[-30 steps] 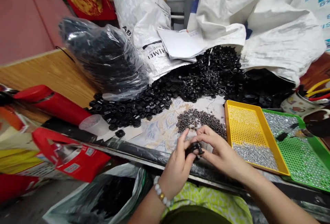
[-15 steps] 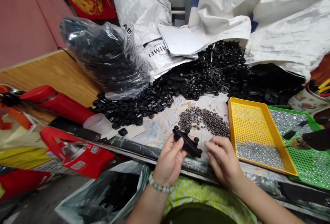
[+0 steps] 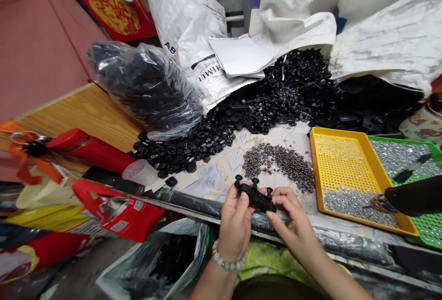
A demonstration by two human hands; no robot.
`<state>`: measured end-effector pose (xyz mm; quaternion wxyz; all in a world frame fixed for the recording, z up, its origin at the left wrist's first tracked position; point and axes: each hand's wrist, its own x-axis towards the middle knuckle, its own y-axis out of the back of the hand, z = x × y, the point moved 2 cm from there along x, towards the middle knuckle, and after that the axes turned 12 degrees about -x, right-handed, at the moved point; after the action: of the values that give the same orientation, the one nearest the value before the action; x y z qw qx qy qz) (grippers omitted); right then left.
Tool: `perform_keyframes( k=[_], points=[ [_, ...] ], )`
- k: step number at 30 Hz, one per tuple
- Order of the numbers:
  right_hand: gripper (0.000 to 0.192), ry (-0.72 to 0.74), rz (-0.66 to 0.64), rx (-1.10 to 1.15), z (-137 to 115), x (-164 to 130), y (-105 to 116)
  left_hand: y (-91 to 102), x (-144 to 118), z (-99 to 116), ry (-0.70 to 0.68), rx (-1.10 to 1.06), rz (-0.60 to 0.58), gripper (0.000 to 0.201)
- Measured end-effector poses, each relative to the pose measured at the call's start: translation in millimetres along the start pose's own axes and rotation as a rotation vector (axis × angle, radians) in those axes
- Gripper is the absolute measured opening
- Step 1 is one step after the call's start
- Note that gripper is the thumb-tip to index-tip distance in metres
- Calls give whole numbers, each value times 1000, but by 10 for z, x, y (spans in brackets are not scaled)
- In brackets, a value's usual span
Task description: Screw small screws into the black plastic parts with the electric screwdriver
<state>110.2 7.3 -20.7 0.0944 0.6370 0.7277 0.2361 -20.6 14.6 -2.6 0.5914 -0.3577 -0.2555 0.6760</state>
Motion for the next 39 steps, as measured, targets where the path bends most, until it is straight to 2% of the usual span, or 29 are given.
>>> perform_keyframes(
  k=[6, 8, 10, 13, 15, 16, 17, 18, 19, 20, 21, 22, 23, 25, 27, 29, 32, 35, 39],
  points=[
    [7, -63, 1, 10, -54, 16, 43, -16, -29, -39, 27, 258, -120, 26],
    [8, -92, -13, 31, -48, 47, 41, -52, -30, -45, 14, 379, -132, 32],
    [9, -105, 3, 17, -40, 61, 11, -91, -24, -53, 3, 497, -118, 30],
    [4, -48, 52, -147, -68, 11, 21, -121, -10, -83, 28, 592, -83, 23],
    [8, 72, 103, -357, -127, -60, 199, -117, -5, -116, 74, 577, -56, 25],
    [16, 125, 183, -470, -162, -92, 376, -117, -4, -139, 111, 553, -53, 27],
    [24, 174, 344, -565, -203, -117, 618, -122, -6, -165, 157, 521, -57, 29],
    [33, 214, 541, -633, -245, -131, 907, -135, -10, -196, 207, 488, -64, 30],
    [40, 223, 831, -657, -278, -138, 1233, -159, -16, -231, 263, 459, -75, 31],
    [47, 306, 1139, -612, -305, -139, 1555, -192, -24, -271, 322, 436, -90, 32],
    [54, 331, 1242, -534, -298, -87, 1843, -232, -35, -314, 381, 422, -106, 32],
    [52, 313, 1239, -408, -261, 0, 2093, -277, -46, -360, 435, 412, -122, 32],
    [46, 271, 1168, -288, -204, 105, 2284, -323, -57, -407, 485, 405, -145, 32],
    [30, 146, 1085, -99, -51, 289, 2473, -400, -69, -491, 554, 391, -190, 32],
    [23, 77, 1016, -12, 94, 410, 2432, -443, -64, -546, 585, 385, -215, 31],
    [22, 75, 981, 16, 203, 475, 2284, -454, -49, -564, 593, 394, -208, 31],
    [21, 111, 1032, 79, 309, 553, 2123, -457, -36, -552, 602, 430, -173, 30],
    [21, 164, 1070, 137, 373, 695, 2112, -470, -41, -543, 610, 451, -165, 29],
    [22, 162, 963, 150, 457, 906, 2121, -475, -45, -559, 610, 457, -163, 29]
  ],
)
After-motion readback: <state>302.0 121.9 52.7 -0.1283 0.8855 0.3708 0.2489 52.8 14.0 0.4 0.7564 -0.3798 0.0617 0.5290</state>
